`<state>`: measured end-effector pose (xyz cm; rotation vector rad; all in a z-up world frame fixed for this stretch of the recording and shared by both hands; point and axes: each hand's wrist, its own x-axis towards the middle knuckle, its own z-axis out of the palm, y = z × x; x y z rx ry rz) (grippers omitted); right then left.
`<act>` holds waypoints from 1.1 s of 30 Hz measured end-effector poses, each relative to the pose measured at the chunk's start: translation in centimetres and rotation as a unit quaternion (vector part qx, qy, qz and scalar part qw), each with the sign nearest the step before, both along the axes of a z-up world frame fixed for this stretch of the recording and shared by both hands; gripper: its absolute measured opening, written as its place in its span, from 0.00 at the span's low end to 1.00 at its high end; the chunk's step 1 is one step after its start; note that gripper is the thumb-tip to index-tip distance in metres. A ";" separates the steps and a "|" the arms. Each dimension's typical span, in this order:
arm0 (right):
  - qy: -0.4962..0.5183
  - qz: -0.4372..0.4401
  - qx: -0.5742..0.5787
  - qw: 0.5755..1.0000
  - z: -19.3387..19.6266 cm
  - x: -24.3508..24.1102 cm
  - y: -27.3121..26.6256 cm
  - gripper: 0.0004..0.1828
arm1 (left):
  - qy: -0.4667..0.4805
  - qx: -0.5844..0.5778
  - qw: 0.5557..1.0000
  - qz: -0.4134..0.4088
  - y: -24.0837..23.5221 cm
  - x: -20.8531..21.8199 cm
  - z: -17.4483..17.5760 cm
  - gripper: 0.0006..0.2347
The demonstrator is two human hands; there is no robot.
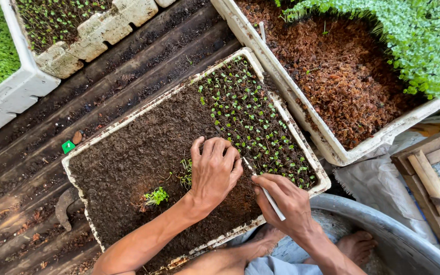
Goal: The person uses a small white tool to carefully lift seedlings from a tray and replant them into a new tray filled with soil. The person works methodically, moving seedlings one by one or in small groups to create a new row.
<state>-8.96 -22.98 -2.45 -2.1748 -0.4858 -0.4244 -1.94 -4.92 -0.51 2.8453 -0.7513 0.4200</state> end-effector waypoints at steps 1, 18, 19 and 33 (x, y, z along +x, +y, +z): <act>0.000 -0.001 0.001 1.000 0.0 0.1 0.0 0.13 | 0.000 0.001 1.000 -0.001 0.0 0.0 -0.1 0.04; 0.087 -0.012 -0.124 0.988 1.8 1.6 0.2 0.10 | 0.068 -0.052 0.993 -0.080 1.9 -1.3 0.6 0.06; 0.086 -0.011 -0.125 0.988 1.8 1.8 0.3 0.10 | 0.067 -0.053 0.993 -0.080 1.8 -1.4 0.7 0.06; 0.053 0.030 -0.207 0.976 3.7 2.1 0.8 0.08 | 0.021 0.010 0.997 -0.069 1.7 -1.6 -1.1 0.13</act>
